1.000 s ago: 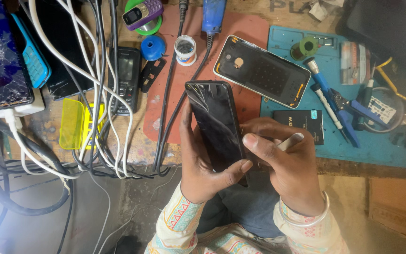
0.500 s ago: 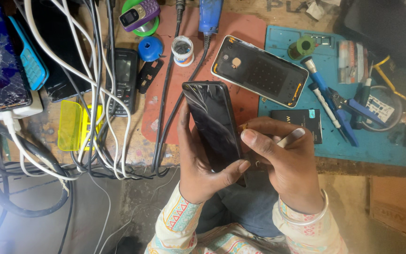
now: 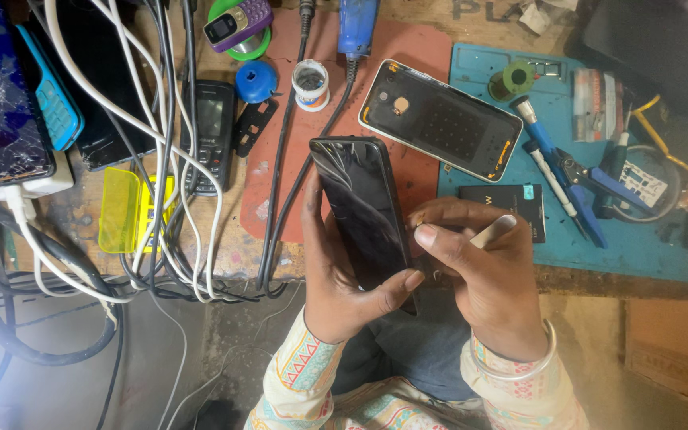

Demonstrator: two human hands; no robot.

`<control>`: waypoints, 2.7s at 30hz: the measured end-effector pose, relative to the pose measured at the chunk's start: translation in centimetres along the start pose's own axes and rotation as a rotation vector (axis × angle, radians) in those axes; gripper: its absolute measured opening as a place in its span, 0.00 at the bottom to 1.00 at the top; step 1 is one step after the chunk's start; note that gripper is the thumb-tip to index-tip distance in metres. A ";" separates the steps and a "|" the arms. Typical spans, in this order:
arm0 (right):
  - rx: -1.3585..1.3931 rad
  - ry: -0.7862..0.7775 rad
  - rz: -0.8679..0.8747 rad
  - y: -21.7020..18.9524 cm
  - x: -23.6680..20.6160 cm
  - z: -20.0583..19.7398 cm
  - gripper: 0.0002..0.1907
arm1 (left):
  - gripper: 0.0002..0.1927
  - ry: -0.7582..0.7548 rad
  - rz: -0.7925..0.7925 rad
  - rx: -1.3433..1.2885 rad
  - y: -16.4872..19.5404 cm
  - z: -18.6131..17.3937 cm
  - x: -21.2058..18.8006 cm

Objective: The person uses a metal spudger and tweezers to pry and adjust the edges of a smartphone screen. They then use pliers to remove a small metal piece from the side of the phone and place a small white adhesive strip along the edge. The phone remains partially disassembled throughout the clip.

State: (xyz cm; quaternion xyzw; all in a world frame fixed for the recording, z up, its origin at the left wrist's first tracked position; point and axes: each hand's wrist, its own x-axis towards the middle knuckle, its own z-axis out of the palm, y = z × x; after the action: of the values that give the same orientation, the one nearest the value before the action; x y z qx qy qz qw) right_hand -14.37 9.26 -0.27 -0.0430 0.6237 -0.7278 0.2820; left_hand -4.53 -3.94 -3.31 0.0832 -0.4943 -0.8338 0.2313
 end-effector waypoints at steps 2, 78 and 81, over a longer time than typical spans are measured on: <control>0.011 -0.011 -0.015 0.2 0.1 -0.2 0.11 | 0.66 0.004 -0.012 -0.030 0.0 0.0 0.0; -1.253 -0.151 -0.825 1.7 1.4 -0.4 0.26 | 0.66 0.015 0.001 -0.173 -0.3 -0.6 -0.2; -1.242 -0.145 -0.822 1.6 1.4 -0.2 0.26 | 0.65 0.019 -0.011 -0.204 -0.2 -0.8 -0.3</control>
State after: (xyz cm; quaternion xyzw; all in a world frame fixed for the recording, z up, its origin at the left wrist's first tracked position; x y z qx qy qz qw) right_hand -15.03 8.68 -2.25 -0.4720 0.8333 -0.2838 -0.0484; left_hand -3.99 -4.32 -3.88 0.0699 -0.4040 -0.8803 0.2387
